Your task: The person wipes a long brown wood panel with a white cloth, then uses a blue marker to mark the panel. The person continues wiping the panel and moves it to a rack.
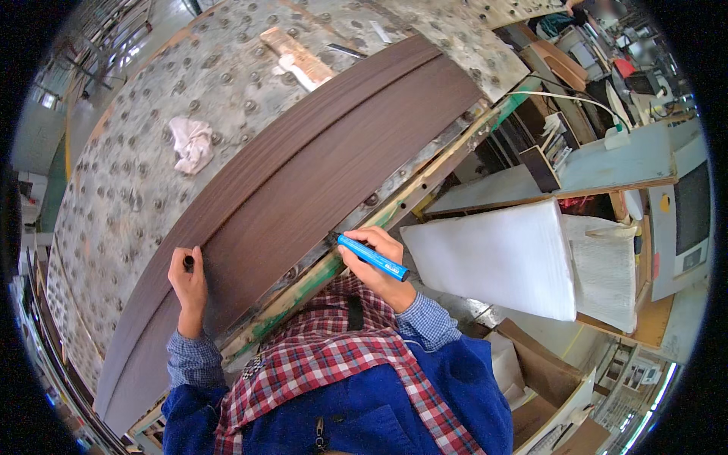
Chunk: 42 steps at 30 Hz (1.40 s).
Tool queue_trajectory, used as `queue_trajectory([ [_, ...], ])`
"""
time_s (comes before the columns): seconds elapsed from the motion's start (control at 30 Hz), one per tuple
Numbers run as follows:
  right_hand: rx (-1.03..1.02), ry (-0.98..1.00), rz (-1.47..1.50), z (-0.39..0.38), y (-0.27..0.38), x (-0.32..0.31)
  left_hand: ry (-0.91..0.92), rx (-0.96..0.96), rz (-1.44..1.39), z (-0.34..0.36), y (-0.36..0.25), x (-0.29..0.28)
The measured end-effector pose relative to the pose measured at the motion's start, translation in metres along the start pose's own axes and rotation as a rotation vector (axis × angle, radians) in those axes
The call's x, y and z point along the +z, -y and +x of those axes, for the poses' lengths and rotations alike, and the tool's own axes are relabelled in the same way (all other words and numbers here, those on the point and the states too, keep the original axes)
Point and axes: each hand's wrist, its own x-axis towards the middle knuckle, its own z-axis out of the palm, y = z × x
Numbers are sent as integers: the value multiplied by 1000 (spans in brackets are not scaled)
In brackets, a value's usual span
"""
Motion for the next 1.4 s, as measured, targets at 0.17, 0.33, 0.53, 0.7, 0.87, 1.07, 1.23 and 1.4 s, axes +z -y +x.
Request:
queue_trajectory([
  [0.17,-41,44,27,-26,18,32,-42,-51,48,-53,14,-49],
  [0.33,-104,98,42,-50,35,63,-103,-107,65,-102,20,-90],
  [0.53,-272,119,44,-83,42,108,-191,-180,94,-168,33,-138],
  [0.7,-341,135,96,-110,68,148,-238,-233,159,-251,51,-189],
  [0.87,-407,132,67,-141,83,191,-246,-347,195,-318,56,-229],
  [1.07,-425,191,112,-188,118,255,-371,-427,255,-384,68,-277],
  [1.23,-450,242,117,-227,135,309,-420,-532,249,-425,83,-312],
  [1.4,-478,308,112,-271,169,371,-483,-618,283,-472,110,-364],
])
